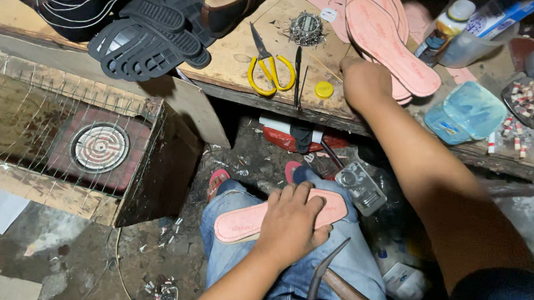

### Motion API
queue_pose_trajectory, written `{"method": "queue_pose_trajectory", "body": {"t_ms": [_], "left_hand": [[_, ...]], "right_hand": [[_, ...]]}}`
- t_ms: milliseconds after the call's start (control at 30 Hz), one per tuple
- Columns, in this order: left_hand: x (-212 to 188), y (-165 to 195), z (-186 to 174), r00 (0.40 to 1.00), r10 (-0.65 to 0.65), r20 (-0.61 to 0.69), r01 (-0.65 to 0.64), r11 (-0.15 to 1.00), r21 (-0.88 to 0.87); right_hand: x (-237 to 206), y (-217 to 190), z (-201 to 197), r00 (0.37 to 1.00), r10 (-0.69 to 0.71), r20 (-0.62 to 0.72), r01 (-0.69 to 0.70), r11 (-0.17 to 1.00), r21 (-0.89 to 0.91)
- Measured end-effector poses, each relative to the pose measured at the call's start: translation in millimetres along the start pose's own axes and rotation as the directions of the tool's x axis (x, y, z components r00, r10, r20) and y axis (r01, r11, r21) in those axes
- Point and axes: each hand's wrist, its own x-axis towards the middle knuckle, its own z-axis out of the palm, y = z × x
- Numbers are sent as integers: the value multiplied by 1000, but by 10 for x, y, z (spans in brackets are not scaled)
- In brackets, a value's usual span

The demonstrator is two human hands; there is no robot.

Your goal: The person assembles a shoe by attaching a pink insole to a wooden shoe last using a hammer and nails. They repeatedly position the insole, drive nails into the last, and inspect the fit.

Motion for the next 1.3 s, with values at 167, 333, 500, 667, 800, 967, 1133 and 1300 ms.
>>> {"method": "queue_pose_trajectory", "body": {"t_ms": [167,333,500,667,800,967,1133,1300], "left_hand": [[-8,-23,5,999,22,-38,-22,1000,0],[-7,-44,7,999,19,-48,-19,1000,3],[13,-53,20,1000,-2,-14,2,1000,-19],[31,-73,19,1000,0,-26,-1,999,-33],[45,-93,16,999,-5,-34,3,999,-46],[58,-108,22,1000,-12,2,12,997,-70],[50,-124,15,1000,1,-21,-2,999,-48],[44,-109,13,1000,-15,-7,14,999,-53]], "right_hand": [[269,-18,259,989,42,-143,-11,978,210],[442,-64,397,982,106,-157,-75,979,192],[553,-120,428,967,125,-220,-50,947,319],[755,-187,503,959,176,-223,-80,920,383],[812,-161,628,949,209,-236,-118,931,346],[882,-131,715,965,115,-234,-86,988,130],[884,-111,604,966,125,-227,-88,982,170],[560,-129,411,943,331,38,-206,488,848]]}}
